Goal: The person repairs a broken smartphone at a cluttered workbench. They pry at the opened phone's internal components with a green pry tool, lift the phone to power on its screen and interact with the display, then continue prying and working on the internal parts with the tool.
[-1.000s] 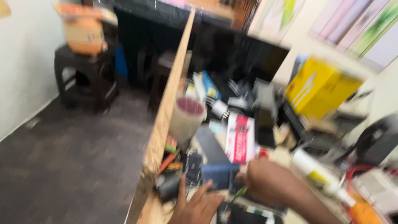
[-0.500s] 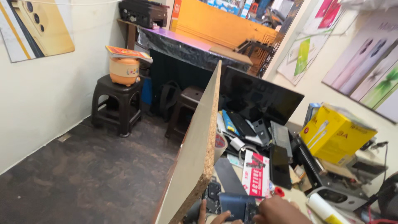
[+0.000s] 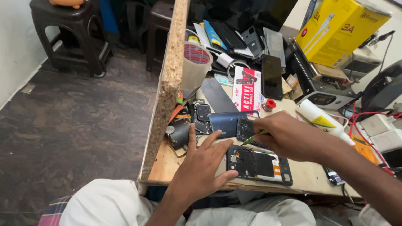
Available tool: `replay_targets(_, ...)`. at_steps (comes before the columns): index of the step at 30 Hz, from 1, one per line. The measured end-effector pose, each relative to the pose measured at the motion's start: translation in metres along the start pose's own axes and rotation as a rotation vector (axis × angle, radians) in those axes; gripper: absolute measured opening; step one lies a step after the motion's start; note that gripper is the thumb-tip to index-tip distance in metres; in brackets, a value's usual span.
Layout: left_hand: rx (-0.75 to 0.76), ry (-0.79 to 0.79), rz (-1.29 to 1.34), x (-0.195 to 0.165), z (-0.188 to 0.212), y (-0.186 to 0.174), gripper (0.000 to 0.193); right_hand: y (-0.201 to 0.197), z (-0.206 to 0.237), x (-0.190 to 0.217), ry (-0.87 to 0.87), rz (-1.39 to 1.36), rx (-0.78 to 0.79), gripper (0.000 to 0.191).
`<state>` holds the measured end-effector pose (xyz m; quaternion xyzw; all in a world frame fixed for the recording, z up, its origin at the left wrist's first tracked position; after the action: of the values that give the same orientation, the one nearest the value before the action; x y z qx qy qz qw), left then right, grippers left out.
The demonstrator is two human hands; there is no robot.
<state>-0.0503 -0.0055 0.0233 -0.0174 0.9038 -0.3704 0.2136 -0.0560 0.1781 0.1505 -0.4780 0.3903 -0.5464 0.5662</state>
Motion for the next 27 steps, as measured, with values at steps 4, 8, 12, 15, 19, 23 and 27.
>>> replay_targets(4, -0.008, 0.017, -0.021, -0.0006, 0.0019, 0.0012, 0.075, -0.0041, 0.0034, 0.0102, -0.070, -0.043, -0.036, 0.013)
replay_targets(8, -0.009, 0.011, -0.011, 0.0003, 0.0045, 0.0036, 0.073, -0.0047, -0.0006, 0.0100, 0.248, 0.121, 0.059, 0.031)
replay_targets(12, -0.007, 0.004, -0.009, -0.0011, 0.0044, 0.0027, 0.072, -0.0027, -0.0024, 0.0106, 0.490, 0.361, 0.190, 0.059)
replay_targets(15, -0.012, 0.014, -0.027, -0.0027, 0.0035, 0.0013, 0.072, -0.0009, -0.0041, 0.0134, 0.431, 0.344, 0.131, 0.049)
replay_targets(19, -0.012, 0.017, -0.027, -0.0026, 0.0033, 0.0007, 0.072, 0.0012, -0.0009, 0.0075, 0.298, 0.233, 0.056, 0.037)
replay_targets(23, -0.015, 0.006, -0.010, -0.0027, 0.0036, 0.0006, 0.073, 0.0002, 0.0021, 0.0053, 0.047, 0.057, -0.050, 0.024)
replay_targets(27, 0.009, -0.006, -0.021, -0.0031, 0.0040, 0.0010, 0.071, -0.0030, 0.0021, 0.0057, 0.016, 0.007, -0.035, 0.021)
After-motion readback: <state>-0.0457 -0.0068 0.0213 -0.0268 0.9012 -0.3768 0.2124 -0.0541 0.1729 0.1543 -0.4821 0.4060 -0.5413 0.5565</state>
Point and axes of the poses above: each hand's wrist, its own z-axis away from the middle knuckle, its own y-axis out of the palm, x = y × z, the point moved 3 cm from there along -z, towards the middle knuckle, and after that the axes turned 12 degrees about y, right-handed, at the moved point
